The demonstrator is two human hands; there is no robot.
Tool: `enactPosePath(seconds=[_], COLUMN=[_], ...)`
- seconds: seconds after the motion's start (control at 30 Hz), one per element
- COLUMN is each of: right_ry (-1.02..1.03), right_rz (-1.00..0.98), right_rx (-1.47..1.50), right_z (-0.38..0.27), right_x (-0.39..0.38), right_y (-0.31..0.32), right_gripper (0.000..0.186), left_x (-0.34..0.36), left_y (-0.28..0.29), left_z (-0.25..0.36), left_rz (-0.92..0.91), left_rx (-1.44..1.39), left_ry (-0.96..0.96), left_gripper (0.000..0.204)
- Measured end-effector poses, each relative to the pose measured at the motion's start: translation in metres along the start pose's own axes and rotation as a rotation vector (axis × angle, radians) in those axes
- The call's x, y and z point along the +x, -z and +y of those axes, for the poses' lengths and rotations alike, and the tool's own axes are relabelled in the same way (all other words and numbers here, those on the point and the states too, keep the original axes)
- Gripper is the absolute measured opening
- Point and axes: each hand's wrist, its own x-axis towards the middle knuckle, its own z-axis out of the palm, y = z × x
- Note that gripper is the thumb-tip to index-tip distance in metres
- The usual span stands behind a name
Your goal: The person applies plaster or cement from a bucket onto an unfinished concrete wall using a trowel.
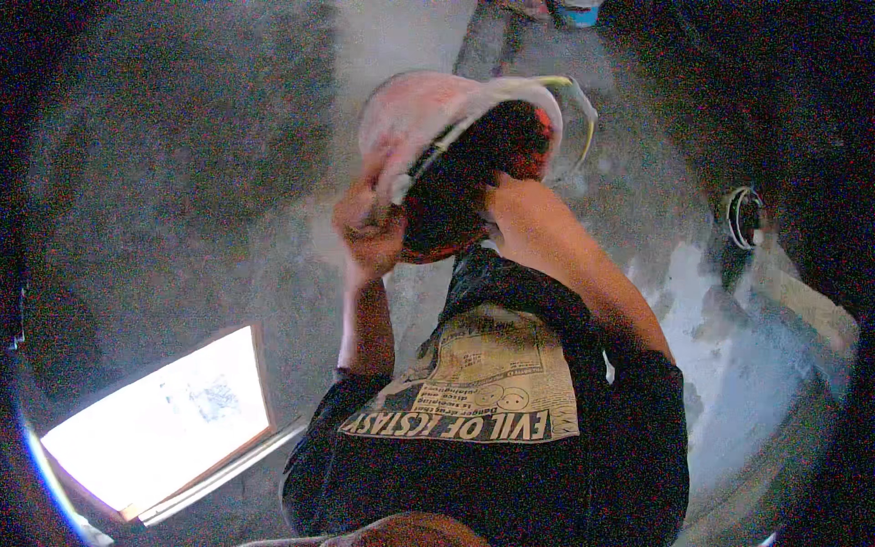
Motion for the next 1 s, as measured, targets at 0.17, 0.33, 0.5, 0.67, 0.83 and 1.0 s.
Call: enactPosePath(seconds=[0.17, 0.33, 0.5, 0.67, 0.83, 1.0], right_ry=[0.179, -0.103, -0.347, -0.393, -0.31, -0.396], right_rz=[0.014, -0.124, -0.113, 0.157, 0.254, 0.304], right_rx=[0.239, 0.715, 1.037, 1.374, 1.399, 1.336], right_z=[0.028, 0.055, 0.071, 0.091, 0.097, 0.079], right_x=[0.009, 0.004, -0.021, -0.063, -0.072, -0.063], right_y=[-0.008, -0.01, -0.014, 0.0, 0.014, 0.021], right_gripper=[0.04, 0.042, 0.045, 0.052, 0.055, 0.046], left_x=[0.002, -0.005, -0.027, -0.03, -0.028, -0.023], left_y=[-0.005, -0.018, -0.007, 0.009, -0.001, 0.013], left_z=[0.003, -0.014, -0.044, -0.06, -0.073, -0.075], left_rz=[-0.082, 0.002, 0.151, 0.535, 0.69, 0.697], left_rx=[-0.052, -0.113, -0.261, -0.406, -0.507, -0.571], left_ry=[0.166, 0.176, 0.414, 0.858, 0.873, 0.843], left_gripper=[0.052, 0.053, 0.046, 0.038, 0.038, 0.042])
